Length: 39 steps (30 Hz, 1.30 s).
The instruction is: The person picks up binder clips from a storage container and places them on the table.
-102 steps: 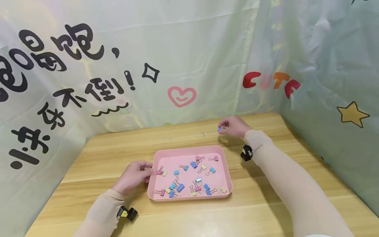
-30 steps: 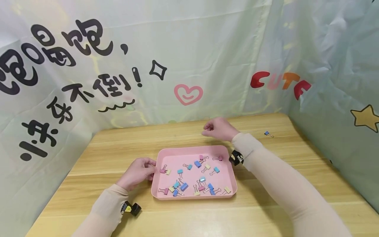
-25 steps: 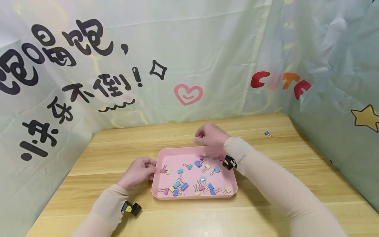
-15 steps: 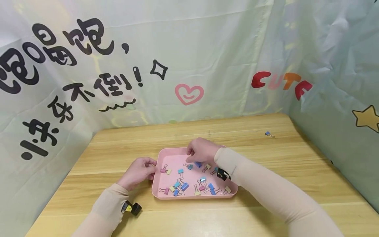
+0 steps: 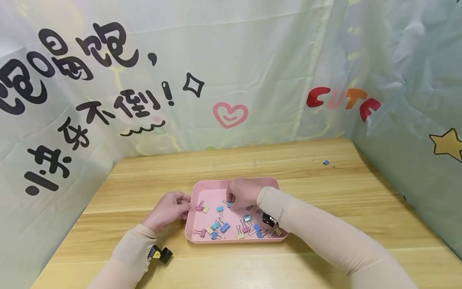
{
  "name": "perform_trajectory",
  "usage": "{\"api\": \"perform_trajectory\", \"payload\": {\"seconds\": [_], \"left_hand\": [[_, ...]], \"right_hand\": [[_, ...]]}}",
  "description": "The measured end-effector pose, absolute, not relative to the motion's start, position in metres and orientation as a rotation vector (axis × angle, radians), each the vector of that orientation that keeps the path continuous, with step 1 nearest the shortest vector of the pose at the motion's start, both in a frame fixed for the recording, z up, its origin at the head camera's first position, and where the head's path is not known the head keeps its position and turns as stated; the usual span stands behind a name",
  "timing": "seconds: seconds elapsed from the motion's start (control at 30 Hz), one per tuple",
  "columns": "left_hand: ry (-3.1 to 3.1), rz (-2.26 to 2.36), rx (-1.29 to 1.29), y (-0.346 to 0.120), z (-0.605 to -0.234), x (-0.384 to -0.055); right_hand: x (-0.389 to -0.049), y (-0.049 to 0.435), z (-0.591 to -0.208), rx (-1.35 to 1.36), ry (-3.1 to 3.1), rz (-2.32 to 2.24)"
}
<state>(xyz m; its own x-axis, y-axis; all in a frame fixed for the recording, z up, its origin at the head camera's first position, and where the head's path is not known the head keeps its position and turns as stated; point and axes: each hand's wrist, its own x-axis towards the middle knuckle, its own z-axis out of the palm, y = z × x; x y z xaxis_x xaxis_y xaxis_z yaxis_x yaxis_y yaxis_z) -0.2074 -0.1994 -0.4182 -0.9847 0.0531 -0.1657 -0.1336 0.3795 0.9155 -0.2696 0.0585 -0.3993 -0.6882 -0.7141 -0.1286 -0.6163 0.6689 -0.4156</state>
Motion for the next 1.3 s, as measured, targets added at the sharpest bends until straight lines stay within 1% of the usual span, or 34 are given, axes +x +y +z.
{"api": "perform_trajectory", "payload": {"seconds": [0.33, 0.7, 0.83, 1.07, 1.3], "left_hand": [[2.463, 1.655, -0.068, -0.199, -0.417, -0.207], [2.457, 1.656, -0.056, -0.201, -0.420, -0.208], [2.461, 1.648, -0.058, -0.202, -0.420, -0.209], [2.460, 1.648, -0.063, -0.203, -0.419, -0.208], [2.451, 1.654, -0.062, -0.202, -0.419, -0.208]], "right_hand": [[-0.266, 0.051, -0.403, -1.127, 2.654, -0.446], [-0.269, 0.052, -0.405, -1.050, 2.588, -0.535], [-0.275, 0.058, -0.399, -1.045, 2.567, -0.597], [-0.289, 0.077, -0.379, -1.055, 2.629, -0.679], [-0.303, 0.110, -0.363, -0.893, 2.749, -0.735]]}}
